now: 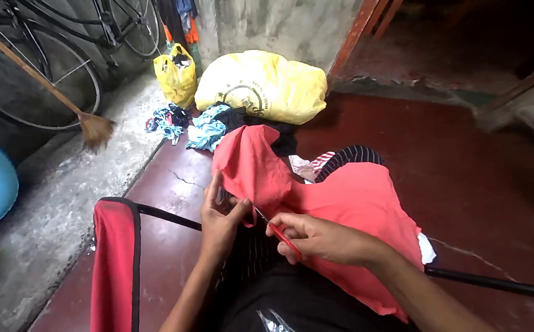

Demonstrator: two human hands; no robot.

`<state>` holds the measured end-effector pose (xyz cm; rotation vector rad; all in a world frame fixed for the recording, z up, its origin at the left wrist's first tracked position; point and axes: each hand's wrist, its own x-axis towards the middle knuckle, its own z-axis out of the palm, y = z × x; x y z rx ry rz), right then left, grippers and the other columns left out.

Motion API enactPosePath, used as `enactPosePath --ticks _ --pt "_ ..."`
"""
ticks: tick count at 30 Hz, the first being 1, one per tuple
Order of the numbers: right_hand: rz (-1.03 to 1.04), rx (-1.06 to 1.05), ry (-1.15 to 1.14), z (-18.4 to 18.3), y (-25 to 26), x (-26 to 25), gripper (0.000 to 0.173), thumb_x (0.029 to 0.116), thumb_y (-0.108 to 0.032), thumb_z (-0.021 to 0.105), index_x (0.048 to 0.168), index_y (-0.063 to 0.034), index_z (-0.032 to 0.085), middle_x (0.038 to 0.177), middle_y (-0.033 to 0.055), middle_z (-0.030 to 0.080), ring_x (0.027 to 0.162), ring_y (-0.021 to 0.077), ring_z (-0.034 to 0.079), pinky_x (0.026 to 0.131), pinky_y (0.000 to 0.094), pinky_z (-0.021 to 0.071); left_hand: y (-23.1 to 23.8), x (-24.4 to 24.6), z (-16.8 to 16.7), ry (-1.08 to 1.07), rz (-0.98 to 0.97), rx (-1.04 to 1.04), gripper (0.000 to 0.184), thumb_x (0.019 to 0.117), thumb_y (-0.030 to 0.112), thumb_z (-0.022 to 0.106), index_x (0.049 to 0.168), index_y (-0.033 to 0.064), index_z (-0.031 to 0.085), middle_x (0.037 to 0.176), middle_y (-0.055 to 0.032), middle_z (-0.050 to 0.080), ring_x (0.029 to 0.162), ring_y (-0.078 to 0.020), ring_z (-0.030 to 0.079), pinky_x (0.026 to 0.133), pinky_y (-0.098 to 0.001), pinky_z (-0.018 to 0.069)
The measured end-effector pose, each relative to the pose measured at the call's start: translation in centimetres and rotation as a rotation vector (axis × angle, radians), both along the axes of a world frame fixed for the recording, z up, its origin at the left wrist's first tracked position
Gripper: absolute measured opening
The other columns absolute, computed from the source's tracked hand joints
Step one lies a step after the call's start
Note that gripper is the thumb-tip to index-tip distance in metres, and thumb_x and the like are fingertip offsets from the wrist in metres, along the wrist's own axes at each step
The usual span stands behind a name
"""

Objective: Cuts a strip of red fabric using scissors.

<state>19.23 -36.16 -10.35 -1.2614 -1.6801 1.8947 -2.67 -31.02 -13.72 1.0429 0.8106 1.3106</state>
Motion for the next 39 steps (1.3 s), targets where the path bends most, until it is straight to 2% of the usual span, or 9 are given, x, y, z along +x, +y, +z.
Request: enactPosePath --ticks 6,9,12,16,19,24,30,36,39 --pt "0.027 -0.052 -0.014 0.1 0.6 -0.2 0.036 0.1020 -0.027 0.061 0.136 -0.0146 0.054 0.091 0.0009 0.068 0.077 0.0073 0.064 0.070 0.0230 0.0531 0.2 -0.7 0.1 0.023 -0.055 0.021 0.090 0.0836 -0.008 0.074 0.159 0.0231 0.037 0.146 -0.0069 0.050 0.080 -0.0164 0.067 0.072 -0.0325 0.0613" --pt "0.024 -0.061 -0.019 0.3 0.9 -0.3 0.035 0.1021 -0.023 0.060 0.136 -0.0142 0.054 0.093 0.0023 0.068 0.079 0.0086 0.065 0.072 0.0247 0.0545 0.3 -0.8 -0.2 -0.007 -0.081 0.032 0.091 0.0839 -0.008 0.074 0.160 0.0220 0.034 0.145 -0.0079 0.051 0.078 -0.0156 0.067 0.071 -0.0315 0.0610" --pt "0.020 -0.070 0.002 0.6 1.2 -0.3 0.034 0.1019 -0.019 0.060 0.135 -0.0138 0.055 0.094 0.0028 0.069 0.079 0.0089 0.066 0.072 0.0248 0.0556 0.4 -0.8 -0.5 -0.049 -0.103 0.029 0.089 0.0846 -0.011 0.071 0.159 0.0213 0.034 0.128 -0.0126 0.062 0.071 -0.0169 0.067 0.066 -0.0326 0.0612" --pt "0.061 -0.095 0.034 1.1 1.9 -0.1 0.030 0.1016 -0.014 0.056 0.131 -0.0111 0.055 0.089 0.0020 0.068 0.073 0.0082 0.065 0.069 0.0251 0.0562 0.3 -1.0 -0.4 -0.031 -0.097 0.008 0.090 0.0835 -0.012 0.070 0.159 0.0225 0.035 0.124 -0.0115 0.064 0.069 -0.0151 0.066 0.065 -0.0305 0.0605" --pt "0.096 -0.104 0.066 1.0 2.6 0.2 0.029 0.1000 -0.014 0.057 0.129 -0.0092 0.057 0.087 0.0027 0.068 0.071 0.0087 0.066 0.068 0.0250 0.0566 0.4 -1.0 -0.5 -0.033 -0.088 0.007 0.090 0.0830 -0.013 0.070 0.159 0.0214 0.035 0.131 -0.0110 0.060 0.071 -0.0142 0.065 0.066 -0.0299 0.0602" --pt "0.165 -0.092 0.100 0.7 3.9 0.9 0.029 0.0992 -0.018 0.057 0.128 -0.0103 0.059 0.084 0.0014 0.068 0.070 0.0074 0.065 0.065 0.0233 0.0555 0.6 -1.2 -0.5 -0.028 -0.093 0.001 0.091 0.0821 -0.013 0.071 0.159 0.0218 0.035 0.131 -0.0103 0.060 0.071 -0.0148 0.066 0.067 -0.0311 0.0608" --pt "0.208 -0.092 0.134 0.6 4.7 1.6 0.024 0.0982 -0.012 0.057 0.121 -0.0089 0.062 0.074 -0.0016 0.062 0.062 0.0036 0.059 0.059 0.0193 0.0510 0.7 -1.6 -0.4 0.005 -0.106 0.035 0.093 0.0816 -0.012 0.072 0.159 0.0224 0.035 0.142 -0.0072 0.054 0.072 -0.0140 0.066 0.068 -0.0310 0.0611" --pt "0.230 -0.080 0.024 1.6 5.8 0.4 0.028 0.1017 -0.011 0.054 0.130 -0.0111 0.058 0.089 0.0057 0.068 0.071 0.0105 0.063 0.064 0.0251 0.0531 1.2 -2.3 -0.3 0.065 -0.093 0.074 0.096 0.0783 -0.008 0.077 0.159 0.0232 0.036 0.151 -0.0035 0.045 0.076 -0.0138 0.065 0.068 -0.0304 0.0610" --pt "0.239 -0.058 0.056 1.3 6.1 0.0 0.027 0.1012 -0.010 0.054 0.128 -0.0106 0.057 0.085 0.0048 0.065 0.069 0.0103 0.062 0.063 0.0253 0.0535 1.4 -2.5 -0.2 0.065 -0.096 0.085 0.097 0.0783 -0.009 0.077 0.159 0.0236 0.036 0.150 -0.0033 0.047 0.075 -0.0132 0.065 0.067 -0.0295 0.0601"
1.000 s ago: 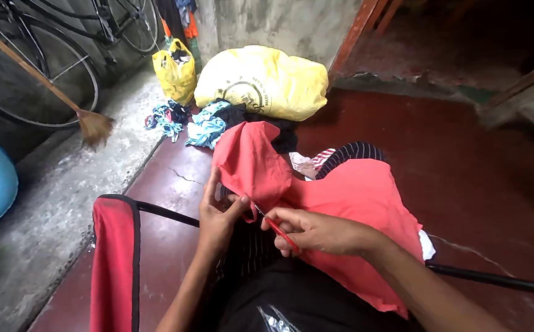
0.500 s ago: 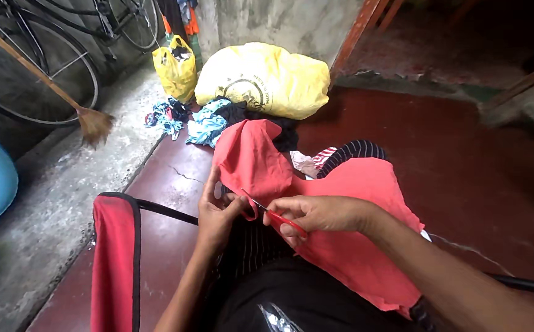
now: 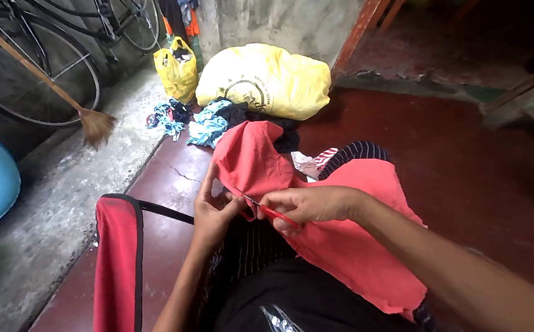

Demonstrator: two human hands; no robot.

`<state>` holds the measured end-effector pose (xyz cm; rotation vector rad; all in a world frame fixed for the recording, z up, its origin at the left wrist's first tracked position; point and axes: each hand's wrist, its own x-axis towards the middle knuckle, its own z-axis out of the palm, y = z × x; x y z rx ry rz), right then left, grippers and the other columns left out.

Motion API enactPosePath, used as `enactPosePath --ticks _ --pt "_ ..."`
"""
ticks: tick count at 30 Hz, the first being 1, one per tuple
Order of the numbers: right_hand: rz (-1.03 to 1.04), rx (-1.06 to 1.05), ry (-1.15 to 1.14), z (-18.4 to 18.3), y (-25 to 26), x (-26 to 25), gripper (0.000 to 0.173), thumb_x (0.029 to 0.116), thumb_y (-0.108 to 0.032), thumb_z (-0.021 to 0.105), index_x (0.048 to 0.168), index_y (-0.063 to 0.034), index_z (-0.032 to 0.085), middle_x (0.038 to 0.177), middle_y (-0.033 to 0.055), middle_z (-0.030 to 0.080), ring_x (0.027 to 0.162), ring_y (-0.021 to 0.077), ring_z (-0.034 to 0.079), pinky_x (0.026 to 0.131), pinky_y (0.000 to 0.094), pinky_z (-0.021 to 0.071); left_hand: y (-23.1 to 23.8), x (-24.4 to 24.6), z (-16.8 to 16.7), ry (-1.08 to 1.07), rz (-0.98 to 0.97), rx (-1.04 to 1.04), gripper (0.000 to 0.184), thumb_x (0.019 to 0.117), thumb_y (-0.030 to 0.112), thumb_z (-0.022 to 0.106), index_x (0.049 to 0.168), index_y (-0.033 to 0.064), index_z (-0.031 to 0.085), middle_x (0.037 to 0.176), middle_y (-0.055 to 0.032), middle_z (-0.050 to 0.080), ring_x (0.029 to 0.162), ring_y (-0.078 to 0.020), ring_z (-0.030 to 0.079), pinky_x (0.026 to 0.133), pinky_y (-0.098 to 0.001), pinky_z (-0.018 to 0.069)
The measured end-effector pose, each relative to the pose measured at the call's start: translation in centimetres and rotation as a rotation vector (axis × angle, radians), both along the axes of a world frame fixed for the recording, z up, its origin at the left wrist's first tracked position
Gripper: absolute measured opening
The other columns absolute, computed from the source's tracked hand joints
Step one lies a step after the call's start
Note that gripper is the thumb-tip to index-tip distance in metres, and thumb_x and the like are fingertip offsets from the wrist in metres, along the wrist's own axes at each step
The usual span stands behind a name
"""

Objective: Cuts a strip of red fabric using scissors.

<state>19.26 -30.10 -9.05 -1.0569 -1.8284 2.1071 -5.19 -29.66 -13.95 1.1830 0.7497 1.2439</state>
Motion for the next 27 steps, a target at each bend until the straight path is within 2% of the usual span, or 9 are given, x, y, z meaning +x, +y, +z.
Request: enactPosePath --ticks 3,6,10,14,18,22,24,27 --pt "-0.032 -0.004 0.027 0.0 -0.2 0.0 0.022 0.0999 -0.008 0.056 0.121 -0.0080 0.060 0.079 0.0036 0.064 0.067 0.0099 0.063 0.063 0.0253 0.0560 0.2 -0.4 -0.1 0.000 -0.016 0.003 0.097 0.0782 -0.008 0.077 0.160 0.0242 0.035 0.151 -0.0030 0.046 0.075 -0.0132 0.065 0.068 -0.0299 0.0604" --pt "-0.041 -0.020 0.048 0.1 -0.4 -0.6 0.025 0.1006 -0.013 0.056 0.125 -0.0086 0.058 0.081 0.0041 0.065 0.067 0.0101 0.064 0.063 0.0257 0.0557 0.3 -0.6 -0.2 -0.004 -0.054 0.018 0.099 0.0786 -0.006 0.078 0.160 0.0250 0.033 0.149 -0.0043 0.048 0.074 -0.0138 0.065 0.067 -0.0303 0.0608" --pt "-0.056 -0.027 0.040 0.4 -0.4 -1.4 0.029 0.1013 -0.015 0.055 0.130 -0.0105 0.055 0.091 0.0035 0.068 0.075 0.0102 0.066 0.068 0.0271 0.0575 0.2 -0.5 0.0 -0.009 -0.085 0.028 0.098 0.0798 -0.005 0.077 0.161 0.0255 0.032 0.146 -0.0064 0.050 0.072 -0.0147 0.066 0.065 -0.0310 0.0611" --pt "-0.168 -0.028 0.075 0.2 -1.3 -2.2 0.024 0.0989 -0.008 0.058 0.123 -0.0063 0.057 0.079 0.0027 0.063 0.066 0.0106 0.065 0.065 0.0285 0.0592 0.3 -0.6 0.2 -0.012 -0.078 0.045 0.096 0.0806 -0.004 0.078 0.160 0.0250 0.033 0.149 -0.0047 0.048 0.074 -0.0135 0.067 0.066 -0.0299 0.0612" --pt "-0.171 0.008 0.057 0.5 -1.3 -2.5 0.027 0.1000 -0.013 0.058 0.126 -0.0055 0.056 0.083 0.0032 0.065 0.070 0.0112 0.066 0.068 0.0289 0.0589 0.3 -0.6 0.1 0.004 -0.084 0.061 0.096 0.0809 -0.004 0.077 0.160 0.0273 0.033 0.147 -0.0051 0.050 0.072 -0.0136 0.066 0.062 -0.0295 0.0605" --pt "-0.165 0.028 0.071 0.6 -1.0 -2.4 0.028 0.1001 -0.014 0.059 0.126 -0.0066 0.054 0.087 0.0026 0.067 0.074 0.0097 0.065 0.070 0.0268 0.0573 0.3 -0.6 0.5 0.007 -0.104 0.070 0.095 0.0815 -0.004 0.077 0.160 0.0259 0.032 0.148 -0.0044 0.048 0.075 -0.0126 0.066 0.066 -0.0289 0.0606" --pt "-0.186 0.035 0.065 0.6 -1.2 -2.6 0.027 0.0999 -0.013 0.060 0.125 -0.0068 0.055 0.087 0.0025 0.066 0.074 0.0098 0.066 0.071 0.0272 0.0581 0.3 -0.7 0.4 0.015 -0.113 0.080 0.096 0.0813 -0.003 0.078 0.161 0.0247 0.032 0.151 -0.0040 0.045 0.076 -0.0129 0.066 0.067 -0.0292 0.0609" --pt "-0.223 0.036 0.073 -0.1 -1.6 -2.6 0.024 0.0996 -0.009 0.060 0.124 -0.0067 0.057 0.079 0.0039 0.064 0.067 0.0112 0.064 0.067 0.0282 0.0585 0.5 -0.4 0.1 0.011 -0.116 0.071 0.095 0.0817 -0.001 0.079 0.160 0.0257 0.033 0.153 -0.0027 0.044 0.079 -0.0137 0.066 0.068 -0.0298 0.0606"
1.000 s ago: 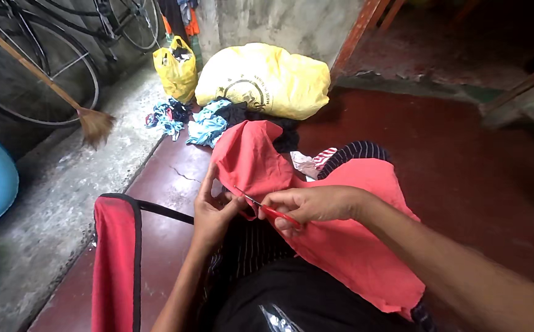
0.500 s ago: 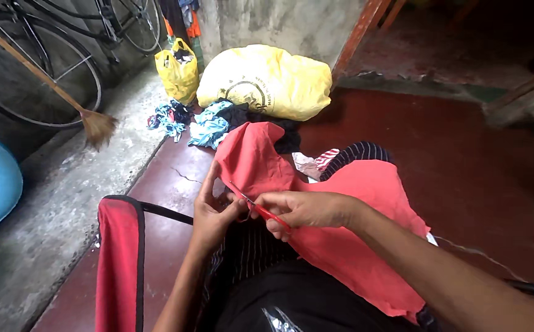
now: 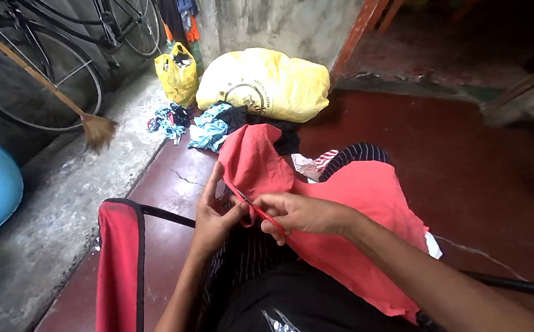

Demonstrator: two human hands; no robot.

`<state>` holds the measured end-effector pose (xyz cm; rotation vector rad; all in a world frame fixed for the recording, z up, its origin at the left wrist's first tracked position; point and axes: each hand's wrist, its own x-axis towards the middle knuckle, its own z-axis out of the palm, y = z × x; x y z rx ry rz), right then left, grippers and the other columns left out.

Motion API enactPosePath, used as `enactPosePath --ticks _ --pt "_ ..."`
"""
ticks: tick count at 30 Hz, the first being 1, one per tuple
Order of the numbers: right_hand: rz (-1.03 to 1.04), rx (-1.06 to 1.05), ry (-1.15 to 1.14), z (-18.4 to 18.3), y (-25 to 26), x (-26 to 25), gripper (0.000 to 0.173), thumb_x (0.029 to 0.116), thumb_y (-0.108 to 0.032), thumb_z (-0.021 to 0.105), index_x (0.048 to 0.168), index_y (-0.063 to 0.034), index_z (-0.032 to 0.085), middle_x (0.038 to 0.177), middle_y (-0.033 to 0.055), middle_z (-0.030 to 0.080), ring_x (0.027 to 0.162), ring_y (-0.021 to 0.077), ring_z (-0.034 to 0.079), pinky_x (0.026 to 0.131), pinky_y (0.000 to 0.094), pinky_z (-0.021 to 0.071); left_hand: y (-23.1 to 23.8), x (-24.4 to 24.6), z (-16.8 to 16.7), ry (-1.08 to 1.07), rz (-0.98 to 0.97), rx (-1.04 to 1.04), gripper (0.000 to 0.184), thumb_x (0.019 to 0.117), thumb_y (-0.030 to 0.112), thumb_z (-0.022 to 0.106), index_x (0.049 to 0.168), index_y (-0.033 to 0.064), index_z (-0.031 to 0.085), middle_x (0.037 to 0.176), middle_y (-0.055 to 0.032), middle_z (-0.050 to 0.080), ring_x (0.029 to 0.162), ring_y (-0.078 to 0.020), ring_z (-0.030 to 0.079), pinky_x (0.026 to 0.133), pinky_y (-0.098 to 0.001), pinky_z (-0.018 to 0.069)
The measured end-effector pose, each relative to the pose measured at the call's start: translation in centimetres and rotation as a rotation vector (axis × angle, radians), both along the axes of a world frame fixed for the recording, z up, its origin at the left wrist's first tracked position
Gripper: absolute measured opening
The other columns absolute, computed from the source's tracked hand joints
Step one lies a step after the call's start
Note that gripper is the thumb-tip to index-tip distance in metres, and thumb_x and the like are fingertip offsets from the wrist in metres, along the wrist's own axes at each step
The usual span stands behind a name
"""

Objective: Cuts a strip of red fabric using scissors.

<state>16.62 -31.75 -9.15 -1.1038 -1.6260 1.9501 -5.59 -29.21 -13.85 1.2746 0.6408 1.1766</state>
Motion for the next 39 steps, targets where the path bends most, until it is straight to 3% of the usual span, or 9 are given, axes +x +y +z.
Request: enactPosePath --ticks 4,8,12,14,17,21,24,31,39 --pt "-0.042 0.022 -0.027 -0.4 -0.8 0.0 0.024 0.1002 -0.010 0.062 0.124 -0.0091 0.057 0.082 0.0033 0.064 0.068 0.0105 0.065 0.067 0.0270 0.0583 1.0 0.2 0.2 -0.013 0.042 0.004 0.078 0.0910 0.009 0.067 0.160 0.0257 0.034 0.156 0.0022 0.043 0.103 -0.0107 0.065 0.086 -0.0307 0.0576" --pt "-0.077 0.087 -0.102 -0.4 -1.3 0.0 0.025 0.0998 -0.012 0.063 0.125 -0.0100 0.059 0.083 0.0032 0.066 0.069 0.0102 0.065 0.066 0.0251 0.0565 2.6 0.4 0.7 -0.120 0.058 -0.004 0.075 0.0895 -0.003 0.058 0.158 0.0187 0.037 0.149 -0.0013 0.049 0.090 -0.0086 0.065 0.082 -0.0286 0.0570" --pt "-0.091 0.150 -0.187 -0.8 -1.3 -0.3 0.026 0.1005 -0.018 0.065 0.125 -0.0117 0.058 0.083 0.0022 0.066 0.070 0.0088 0.064 0.065 0.0244 0.0543 3.1 0.7 0.8 -0.208 0.084 -0.094 0.069 0.0931 -0.004 0.058 0.156 0.0138 0.038 0.152 -0.0061 0.048 0.105 -0.0149 0.067 0.089 -0.0341 0.0582" --pt "-0.084 0.166 -0.243 -1.0 -1.4 -0.5 0.027 0.1007 -0.022 0.066 0.125 -0.0128 0.058 0.083 0.0018 0.066 0.070 0.0083 0.063 0.065 0.0245 0.0527 2.4 0.5 1.1 -0.233 0.121 -0.242 0.064 0.0959 -0.004 0.057 0.154 0.0190 0.043 0.144 -0.0049 0.056 0.106 -0.0147 0.067 0.089 -0.0314 0.0579" --pt "-0.069 0.179 -0.297 -1.3 -1.5 -0.5 0.029 0.1009 -0.026 0.065 0.126 -0.0139 0.058 0.081 0.0017 0.064 0.069 0.0088 0.061 0.064 0.0257 0.0517 2.4 0.1 1.0 -0.239 0.083 -0.385 0.062 0.0990 0.001 0.055 0.154 0.0257 0.042 0.128 -0.0078 0.064 0.098 -0.0132 0.068 0.088 -0.0291 0.0571" --pt "-0.076 0.185 -0.307 -1.5 -1.6 -0.5 0.030 0.1010 -0.027 0.065 0.127 -0.0139 0.058 0.078 0.0011 0.063 0.066 0.0083 0.060 0.061 0.0250 0.0499 2.5 -0.1 0.9 -0.188 0.079 -0.334 0.052 0.0974 -0.002 0.057 0.145 0.0184 0.055 0.118 -0.0053 0.068 0.088 -0.0098 0.068 0.079 -0.0259 0.0577" --pt "-0.084 0.133 -0.266 -1.1 -1.6 -0.6 0.029 0.1020 -0.023 0.063 0.128 -0.0122 0.056 0.083 0.0011 0.066 0.070 0.0076 0.062 0.065 0.0242 0.0522 2.4 -0.2 0.8 -0.165 0.097 -0.254 0.047 0.0941 -0.003 0.063 0.139 0.0126 0.062 0.125 -0.0039 0.067 0.090 -0.0108 0.068 0.082 -0.0277 0.0588" --pt "-0.073 0.109 -0.245 -0.7 -1.2 -0.8 0.027 0.1026 -0.019 0.062 0.127 -0.0120 0.056 0.086 0.0018 0.067 0.073 0.0083 0.064 0.066 0.0240 0.0532 1.8 -0.3 0.6 -0.092 0.117 -0.157 0.067 0.0854 -0.006 0.071 0.146 0.0178 0.056 0.136 -0.0044 0.061 0.091 -0.0145 0.069 0.080 -0.0322 0.0609" --pt "-0.009 0.045 -0.230 0.4 -0.4 -1.1 0.028 0.1040 -0.019 0.060 0.130 -0.0117 0.053 0.087 0.0038 0.065 0.072 0.0101 0.063 0.063 0.0257 0.0534 1.8 -0.7 0.8 -0.041 0.092 -0.104 0.075 0.0845 -0.008 0.072 0.151 0.0202 0.051 0.144 -0.0036 0.055 0.083 -0.0142 0.068 0.075 -0.0323 0.0611"
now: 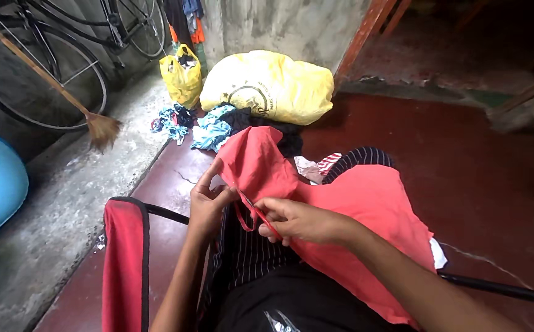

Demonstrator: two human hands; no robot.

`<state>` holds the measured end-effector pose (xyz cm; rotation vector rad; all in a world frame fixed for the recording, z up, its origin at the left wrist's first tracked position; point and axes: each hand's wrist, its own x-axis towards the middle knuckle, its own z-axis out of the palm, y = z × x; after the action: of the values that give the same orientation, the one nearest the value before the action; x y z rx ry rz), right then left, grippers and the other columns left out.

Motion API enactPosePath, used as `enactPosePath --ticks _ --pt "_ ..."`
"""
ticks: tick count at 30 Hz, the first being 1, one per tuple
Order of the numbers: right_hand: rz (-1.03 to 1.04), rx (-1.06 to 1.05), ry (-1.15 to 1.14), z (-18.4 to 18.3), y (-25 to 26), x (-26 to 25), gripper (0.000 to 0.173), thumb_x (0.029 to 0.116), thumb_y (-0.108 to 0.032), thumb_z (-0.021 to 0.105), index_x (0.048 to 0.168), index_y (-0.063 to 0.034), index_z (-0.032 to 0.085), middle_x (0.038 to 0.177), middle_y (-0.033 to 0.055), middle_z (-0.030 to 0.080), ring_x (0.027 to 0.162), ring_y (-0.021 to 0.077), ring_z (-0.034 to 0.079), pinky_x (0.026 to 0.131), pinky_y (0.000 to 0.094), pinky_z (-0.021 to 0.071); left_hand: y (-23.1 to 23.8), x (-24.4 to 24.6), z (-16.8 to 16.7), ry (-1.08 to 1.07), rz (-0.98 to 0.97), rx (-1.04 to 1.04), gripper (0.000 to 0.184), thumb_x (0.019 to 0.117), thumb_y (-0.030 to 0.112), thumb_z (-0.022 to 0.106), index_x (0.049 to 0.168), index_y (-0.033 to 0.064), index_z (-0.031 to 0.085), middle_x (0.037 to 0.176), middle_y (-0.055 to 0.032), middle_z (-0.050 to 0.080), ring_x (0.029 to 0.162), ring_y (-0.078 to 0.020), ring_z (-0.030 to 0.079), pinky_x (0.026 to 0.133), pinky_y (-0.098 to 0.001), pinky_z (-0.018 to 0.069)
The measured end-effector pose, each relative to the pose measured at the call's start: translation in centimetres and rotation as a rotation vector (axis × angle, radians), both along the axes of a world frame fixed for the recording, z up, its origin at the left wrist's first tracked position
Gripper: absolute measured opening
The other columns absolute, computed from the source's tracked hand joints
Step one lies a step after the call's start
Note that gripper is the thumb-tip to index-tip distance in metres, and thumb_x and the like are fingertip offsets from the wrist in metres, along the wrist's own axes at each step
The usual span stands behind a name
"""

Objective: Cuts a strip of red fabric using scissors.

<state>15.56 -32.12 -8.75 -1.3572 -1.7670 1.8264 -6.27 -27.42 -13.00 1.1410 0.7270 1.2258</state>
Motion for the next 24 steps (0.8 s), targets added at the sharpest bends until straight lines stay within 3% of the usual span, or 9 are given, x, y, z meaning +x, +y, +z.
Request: enactPosePath --ticks 6,10,17,21,24 --pt "0.039 -0.017 0.081 0.3 1.0 0.4 0.024 0.1038 -0.017 0.059 0.127 -0.0124 0.055 0.084 0.0031 0.064 0.064 0.0086 0.059 0.058 0.0239 0.0502 0.5 -0.4 0.0 -0.031 -0.056 0.019 0.076 0.0861 -0.004 0.073 0.153 0.0212 0.048 0.138 -0.0070 0.059 0.083 -0.0156 0.069 0.079 -0.0351 0.0616" --pt "0.037 0.014 0.132 -0.1 1.2 0.6 0.022 0.1019 -0.012 0.060 0.124 -0.0088 0.058 0.082 0.0028 0.065 0.064 0.0073 0.059 0.059 0.0223 0.0498 0.6 -0.8 0.1 -0.020 -0.045 0.046 0.081 0.0842 -0.004 0.075 0.154 0.0244 0.046 0.140 -0.0042 0.058 0.079 -0.0132 0.068 0.077 -0.0326 0.0614" --pt "0.064 0.027 0.028 1.6 1.8 -0.5 0.028 0.1039 -0.019 0.059 0.130 -0.0129 0.052 0.089 0.0019 0.067 0.068 0.0071 0.059 0.059 0.0222 0.0475 0.8 -1.0 0.8 -0.030 -0.060 0.090 0.081 0.0846 -0.004 0.075 0.155 0.0238 0.045 0.147 -0.0043 0.052 0.080 -0.0137 0.068 0.074 -0.0328 0.0618" --pt "0.050 0.053 0.099 1.1 1.9 -0.4 0.025 0.1021 -0.012 0.060 0.127 -0.0101 0.056 0.087 0.0030 0.066 0.067 0.0084 0.061 0.059 0.0230 0.0506 1.1 -1.4 0.8 -0.062 -0.075 0.101 0.083 0.0837 -0.004 0.076 0.155 0.0245 0.045 0.146 -0.0054 0.053 0.080 -0.0144 0.069 0.075 -0.0327 0.0618" --pt "0.052 0.036 0.128 1.0 1.9 -0.4 0.023 0.1025 -0.015 0.060 0.125 -0.0099 0.057 0.086 0.0034 0.066 0.067 0.0086 0.060 0.059 0.0229 0.0501 1.2 -1.5 0.6 -0.099 -0.096 0.107 0.085 0.0837 -0.001 0.078 0.156 0.0258 0.043 0.147 -0.0058 0.052 0.081 -0.0144 0.069 0.075 -0.0321 0.0616"
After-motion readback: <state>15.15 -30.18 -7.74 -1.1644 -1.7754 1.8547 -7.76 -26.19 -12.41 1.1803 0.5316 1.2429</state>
